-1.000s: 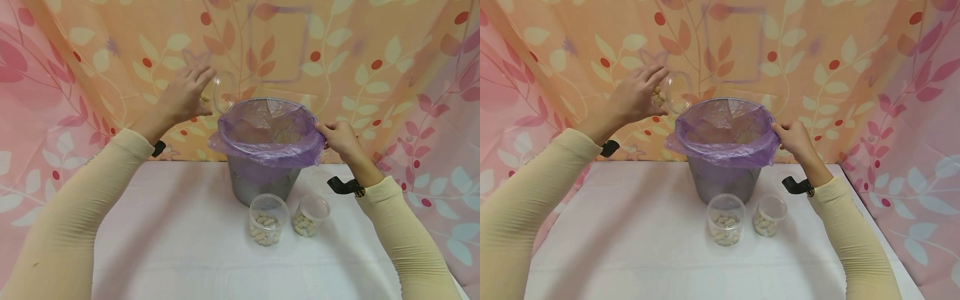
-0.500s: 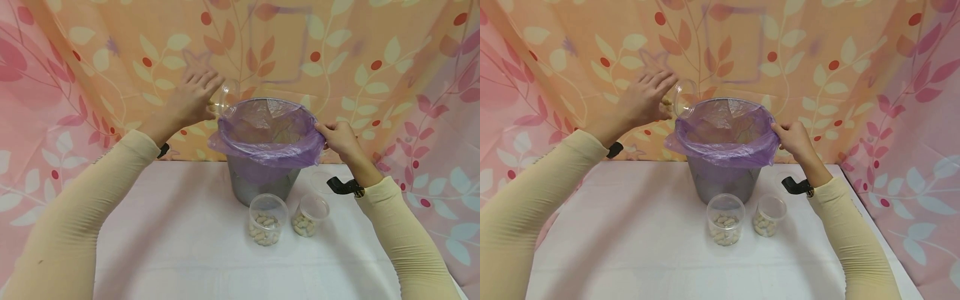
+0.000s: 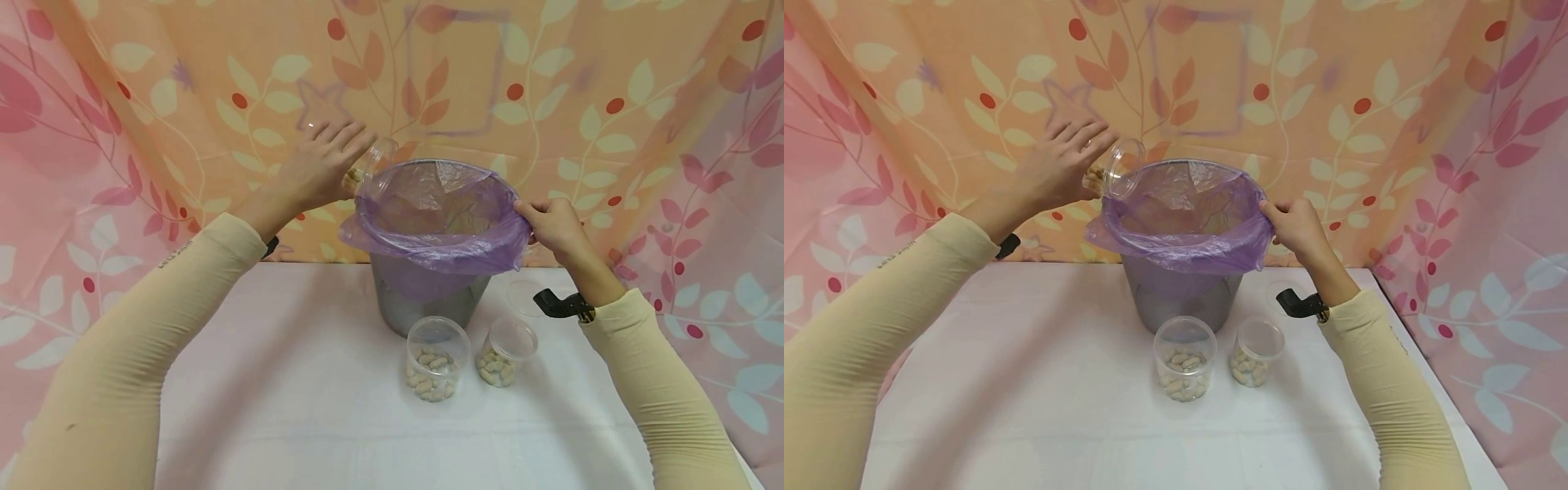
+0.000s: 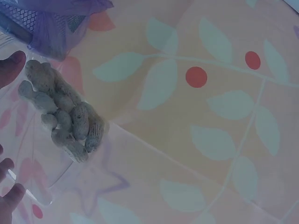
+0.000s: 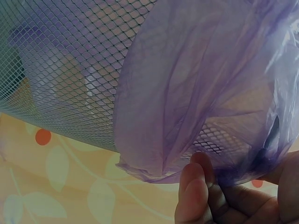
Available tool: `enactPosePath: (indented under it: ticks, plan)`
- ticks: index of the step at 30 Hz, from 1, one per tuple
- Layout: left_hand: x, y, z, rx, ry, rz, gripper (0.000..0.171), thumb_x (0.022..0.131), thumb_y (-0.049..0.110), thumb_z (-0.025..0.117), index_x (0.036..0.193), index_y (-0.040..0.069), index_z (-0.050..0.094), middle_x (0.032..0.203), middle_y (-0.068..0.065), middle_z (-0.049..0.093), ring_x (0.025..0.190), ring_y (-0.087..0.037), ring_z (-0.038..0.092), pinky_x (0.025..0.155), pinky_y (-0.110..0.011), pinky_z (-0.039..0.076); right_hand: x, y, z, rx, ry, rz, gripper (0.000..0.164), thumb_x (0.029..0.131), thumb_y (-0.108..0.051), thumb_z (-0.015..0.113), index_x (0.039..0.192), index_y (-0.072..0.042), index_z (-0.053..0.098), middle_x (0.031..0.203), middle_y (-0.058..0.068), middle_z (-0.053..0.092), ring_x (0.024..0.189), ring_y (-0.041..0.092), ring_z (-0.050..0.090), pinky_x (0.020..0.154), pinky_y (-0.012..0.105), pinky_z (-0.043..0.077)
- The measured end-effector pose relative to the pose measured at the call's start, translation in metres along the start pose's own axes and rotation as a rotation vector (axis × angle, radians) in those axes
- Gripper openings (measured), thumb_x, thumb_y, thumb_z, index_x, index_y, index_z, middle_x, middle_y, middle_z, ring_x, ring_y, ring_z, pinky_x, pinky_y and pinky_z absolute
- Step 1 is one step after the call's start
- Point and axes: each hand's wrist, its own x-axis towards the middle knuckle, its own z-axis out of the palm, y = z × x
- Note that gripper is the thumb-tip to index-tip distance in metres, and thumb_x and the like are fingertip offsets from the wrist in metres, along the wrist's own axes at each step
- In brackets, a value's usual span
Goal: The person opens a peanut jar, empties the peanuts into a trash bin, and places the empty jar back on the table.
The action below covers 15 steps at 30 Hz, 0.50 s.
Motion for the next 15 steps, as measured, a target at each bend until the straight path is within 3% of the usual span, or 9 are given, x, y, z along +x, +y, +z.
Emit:
enactPosePath:
  ticks: [15]
  plan:
    - [0.0008,0.0026,0.0052,0.021,0.067,0.042,0.096,0.066,0.033,0.090,0.145,0.009,0.040,0.146,-0.018,0.047,0.135,-0.038,0.042,0.111,-0.054,0.034,-0.0006,-0.0006,0.0004,0.012,0.001,0.001,0.049,0.100,-0.030,0.052,0.113,0.016,0.061,0.058,-0.018,0.057,0.053,-0.002,0.056,0.053,0.018,0.053]
